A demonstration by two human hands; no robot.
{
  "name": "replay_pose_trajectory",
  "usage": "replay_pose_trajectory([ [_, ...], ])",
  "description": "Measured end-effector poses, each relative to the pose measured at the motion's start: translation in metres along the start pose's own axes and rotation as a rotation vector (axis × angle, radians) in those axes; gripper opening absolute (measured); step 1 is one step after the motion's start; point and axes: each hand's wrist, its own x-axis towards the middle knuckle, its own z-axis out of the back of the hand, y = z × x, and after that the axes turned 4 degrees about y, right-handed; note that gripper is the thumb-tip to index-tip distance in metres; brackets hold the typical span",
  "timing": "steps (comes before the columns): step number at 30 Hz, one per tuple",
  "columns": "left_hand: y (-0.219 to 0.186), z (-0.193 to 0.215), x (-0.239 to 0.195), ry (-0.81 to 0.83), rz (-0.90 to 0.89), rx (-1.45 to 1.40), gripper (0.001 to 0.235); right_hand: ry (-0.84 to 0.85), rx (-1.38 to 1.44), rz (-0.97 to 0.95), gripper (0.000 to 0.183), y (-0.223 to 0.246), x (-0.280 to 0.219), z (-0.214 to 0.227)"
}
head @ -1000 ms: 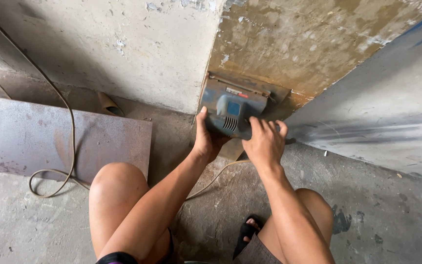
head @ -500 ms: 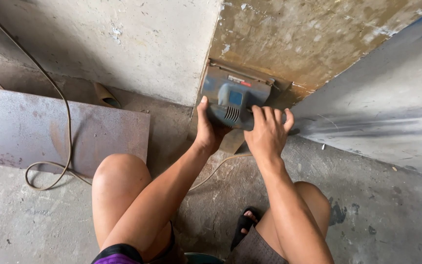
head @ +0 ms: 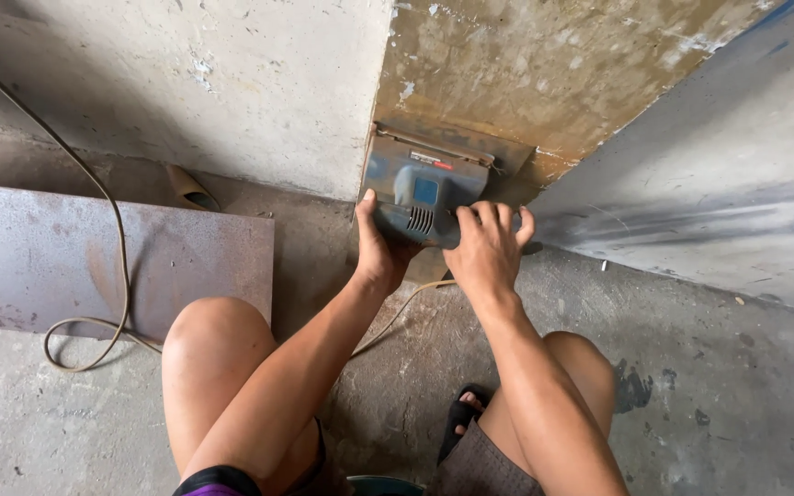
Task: Using an electric sheet sander to smooth the surface and edges of a metal plate.
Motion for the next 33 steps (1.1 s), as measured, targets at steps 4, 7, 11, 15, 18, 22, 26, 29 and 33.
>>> replay_pose_trajectory([
  [4,-0.011,-0.013,-0.005,0.045,-0.003,0.017,0.107,-0.042,0.016,0.008,0.034,0.003,0.012,0.02],
  [7,-0.016,-0.021,-0.01,0.097,-0.04,0.02,0.108,-0.156,-0.075,0.016,0.035,0.01,0.016,0.025],
  [11,-0.005,-0.004,-0.003,-0.01,-0.005,0.007,0.113,-0.003,0.0,0.012,0.037,0.009,0.007,0.013],
  [15,-0.013,-0.018,-0.006,0.066,-0.009,0.018,0.114,-0.079,-0.045,0.0,0.036,0.01,0.018,0.033],
  [18,-0.018,-0.026,-0.014,0.087,-0.008,0.027,0.111,-0.115,-0.065,0.018,0.032,0.004,0.018,0.026],
  [22,0.005,0.007,0.01,0.031,0.013,0.015,0.11,0.081,0.005,-0.03,0.031,-0.002,0.005,0.008],
  [26,0.003,-0.002,0.007,0.083,0.016,0.019,0.106,0.018,-0.026,-0.034,0.032,-0.002,0.011,0.028],
  [29,0.001,-0.009,0.003,0.122,0.007,0.024,0.107,-0.036,-0.05,-0.028,0.034,-0.006,0.011,0.023],
  [33,0.015,0.015,0.013,0.063,0.028,0.02,0.104,0.134,0.019,-0.073,0.03,-0.004,-0.003,0.007],
])
